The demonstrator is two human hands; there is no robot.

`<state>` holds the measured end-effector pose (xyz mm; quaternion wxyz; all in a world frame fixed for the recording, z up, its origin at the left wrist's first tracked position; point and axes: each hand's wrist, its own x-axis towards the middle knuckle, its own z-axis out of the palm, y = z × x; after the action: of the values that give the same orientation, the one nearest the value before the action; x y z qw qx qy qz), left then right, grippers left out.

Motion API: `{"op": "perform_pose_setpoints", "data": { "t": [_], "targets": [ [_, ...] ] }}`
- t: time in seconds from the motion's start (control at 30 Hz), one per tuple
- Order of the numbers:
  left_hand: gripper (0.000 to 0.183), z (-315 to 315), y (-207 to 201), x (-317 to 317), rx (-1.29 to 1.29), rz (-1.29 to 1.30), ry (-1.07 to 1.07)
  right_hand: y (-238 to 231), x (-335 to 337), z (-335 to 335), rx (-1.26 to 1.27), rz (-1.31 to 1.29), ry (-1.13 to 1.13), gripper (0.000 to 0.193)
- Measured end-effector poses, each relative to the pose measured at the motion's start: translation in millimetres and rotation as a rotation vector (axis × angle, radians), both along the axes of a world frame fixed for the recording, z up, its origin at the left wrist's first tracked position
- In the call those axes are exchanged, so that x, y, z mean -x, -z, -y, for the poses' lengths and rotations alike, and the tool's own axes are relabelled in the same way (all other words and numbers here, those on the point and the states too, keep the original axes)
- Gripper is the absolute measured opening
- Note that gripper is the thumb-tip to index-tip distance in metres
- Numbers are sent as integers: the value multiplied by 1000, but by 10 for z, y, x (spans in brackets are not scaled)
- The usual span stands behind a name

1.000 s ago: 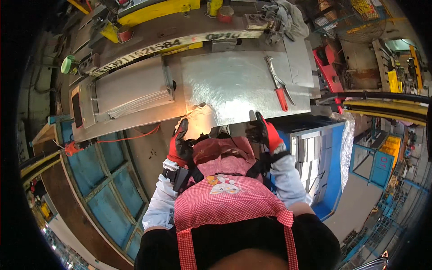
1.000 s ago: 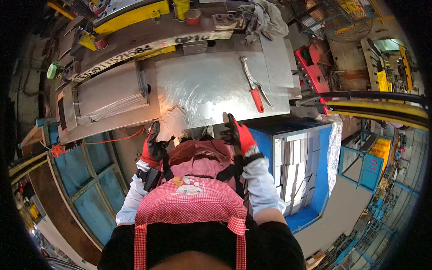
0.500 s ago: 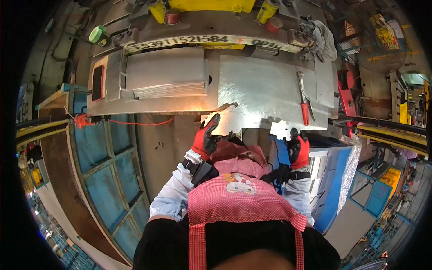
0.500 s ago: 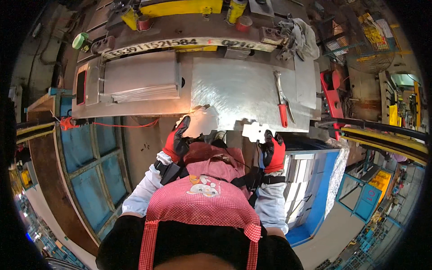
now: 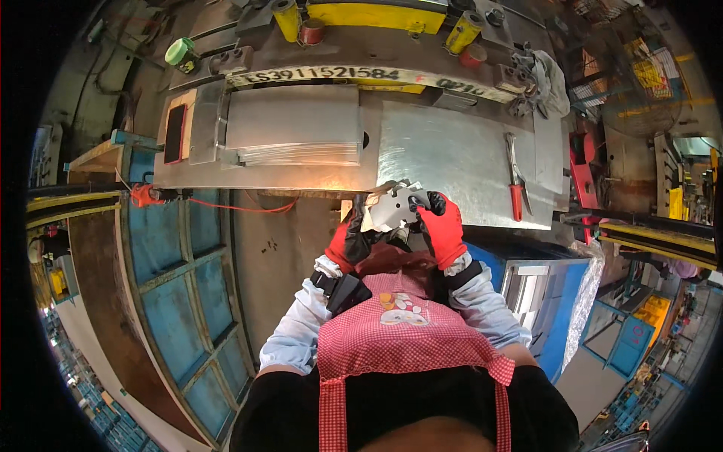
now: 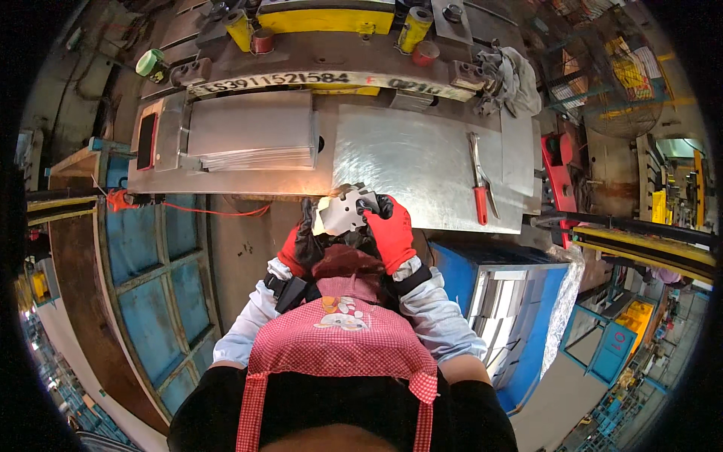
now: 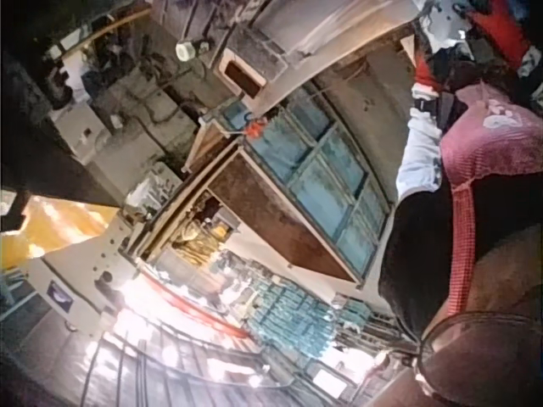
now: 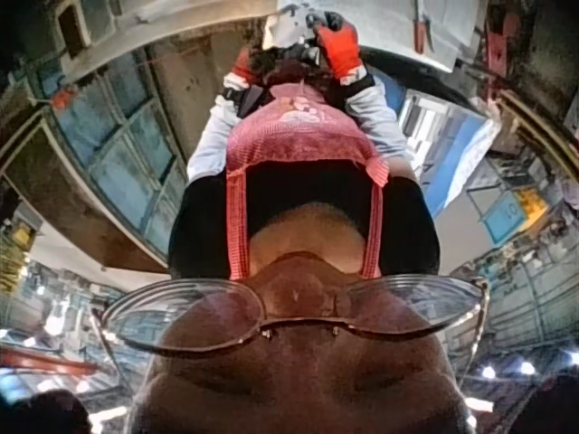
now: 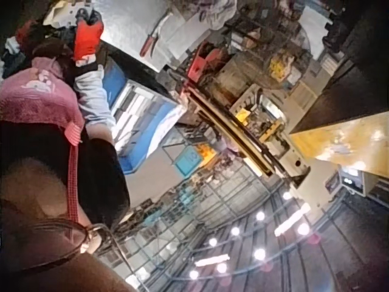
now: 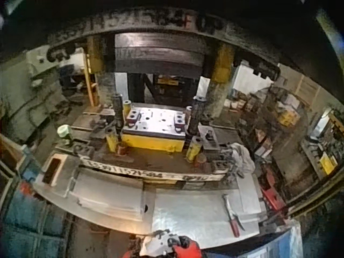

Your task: Operating an industrial hydraulic press to stamp metal sheets and removing scrap metal.

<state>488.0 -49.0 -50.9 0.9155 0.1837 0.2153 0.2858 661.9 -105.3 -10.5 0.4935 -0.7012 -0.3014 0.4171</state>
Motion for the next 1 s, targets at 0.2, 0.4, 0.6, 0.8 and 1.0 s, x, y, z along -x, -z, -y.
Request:
{"op": "perform_pose_setpoints", "data": {
  "t": [0.2,0.4,0.6,0.8,1.0],
  "targets": [
    [40,33,170,22,-461,-255,-1,-93,-8,-33,60,466,-142,29],
    [29,62,377,45,-966,-589,-101,-493,-268,-97,185,782,-236,32],
    [30,50,348,39,-1152,-656,-118,165,-620,4,-108,327,-213,52],
    [35,45,-154,11,-783,-542,-69,159,-200,-111,50,301,-376,55],
    [32,101,161,218,-1001,-683,-59,221,-43,-25,47,301,-374,62]
  ]
}}
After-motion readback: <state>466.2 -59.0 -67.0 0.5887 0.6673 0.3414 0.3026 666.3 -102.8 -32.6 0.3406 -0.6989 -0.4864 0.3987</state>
